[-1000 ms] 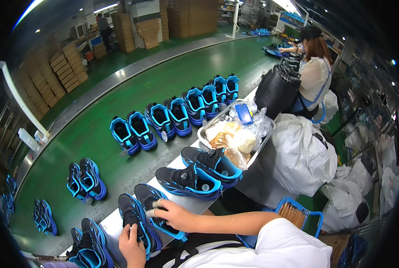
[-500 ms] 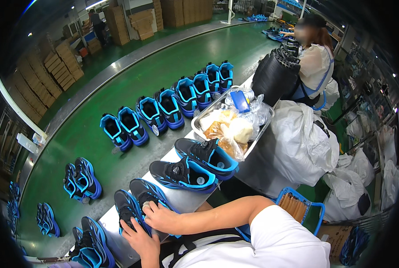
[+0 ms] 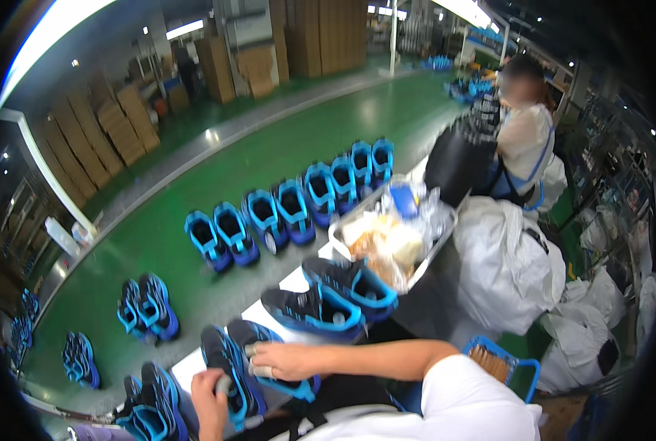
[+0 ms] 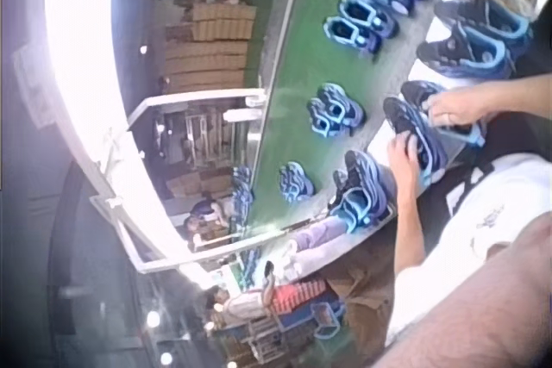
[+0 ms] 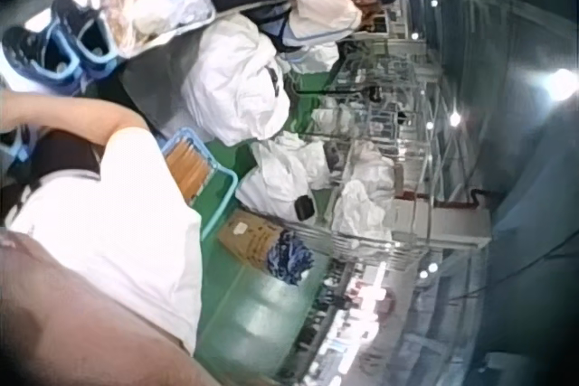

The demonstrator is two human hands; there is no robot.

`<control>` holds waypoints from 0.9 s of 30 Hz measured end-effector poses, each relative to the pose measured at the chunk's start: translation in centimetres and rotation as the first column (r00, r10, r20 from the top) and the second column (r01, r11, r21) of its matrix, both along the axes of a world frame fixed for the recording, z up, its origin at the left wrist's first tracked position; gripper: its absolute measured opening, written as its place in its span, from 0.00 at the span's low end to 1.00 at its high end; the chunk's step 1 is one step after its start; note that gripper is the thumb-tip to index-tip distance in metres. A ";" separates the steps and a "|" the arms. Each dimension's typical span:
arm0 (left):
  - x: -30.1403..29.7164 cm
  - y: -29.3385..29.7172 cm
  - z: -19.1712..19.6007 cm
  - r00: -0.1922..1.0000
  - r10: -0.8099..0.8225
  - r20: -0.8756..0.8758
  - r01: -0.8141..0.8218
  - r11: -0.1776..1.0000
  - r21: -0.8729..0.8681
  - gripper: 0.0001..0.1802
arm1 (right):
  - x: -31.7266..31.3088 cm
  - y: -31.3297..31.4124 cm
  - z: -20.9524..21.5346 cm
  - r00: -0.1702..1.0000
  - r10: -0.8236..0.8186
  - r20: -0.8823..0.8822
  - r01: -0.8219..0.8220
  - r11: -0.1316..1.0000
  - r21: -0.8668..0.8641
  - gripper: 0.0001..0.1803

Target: The person cleans and rubs shoes around the dials and collars by hand wearing finger covers, then places pairs of shoes onto the conveyor belt.

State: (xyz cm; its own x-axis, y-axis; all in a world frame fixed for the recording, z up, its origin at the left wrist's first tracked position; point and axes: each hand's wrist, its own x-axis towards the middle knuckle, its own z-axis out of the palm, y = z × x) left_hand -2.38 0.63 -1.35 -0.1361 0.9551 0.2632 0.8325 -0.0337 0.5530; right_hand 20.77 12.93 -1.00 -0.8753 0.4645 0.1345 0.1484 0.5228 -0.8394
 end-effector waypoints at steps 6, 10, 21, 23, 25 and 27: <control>0.2 3.3 -0.1 0.993 -0.120 -0.003 0.120 0.993 0.005 0.11 | 0.2 1.3 -0.4 1.000 -0.012 0.011 0.008 0.956 0.293 0.14; 0.9 3.0 -0.3 0.991 -0.131 -0.038 0.133 0.989 0.072 0.12 | 0.7 0.6 -0.4 0.992 -0.112 0.053 0.079 0.900 0.428 0.13; 2.0 2.6 -1.1 0.984 0.119 0.133 -0.118 0.993 -0.014 0.15 | 0.8 0.8 0.5 0.957 -0.150 0.249 0.114 0.982 0.153 0.23; 2.3 2.6 -1.0 0.990 0.087 0.108 -0.096 0.993 0.075 0.15 | 1.2 1.5 0.6 0.981 -0.058 0.184 0.042 0.995 0.088 0.18; 2.3 2.4 -1.3 0.978 0.127 0.168 -0.134 0.991 0.030 0.15 | 1.0 0.5 0.3 0.976 -0.160 0.148 0.096 0.925 0.368 0.14; 2.1 2.4 -0.5 0.989 0.082 0.126 -0.086 0.996 0.021 0.15 | 1.1 0.0 -0.1 0.973 -0.200 0.114 0.131 0.888 0.441 0.13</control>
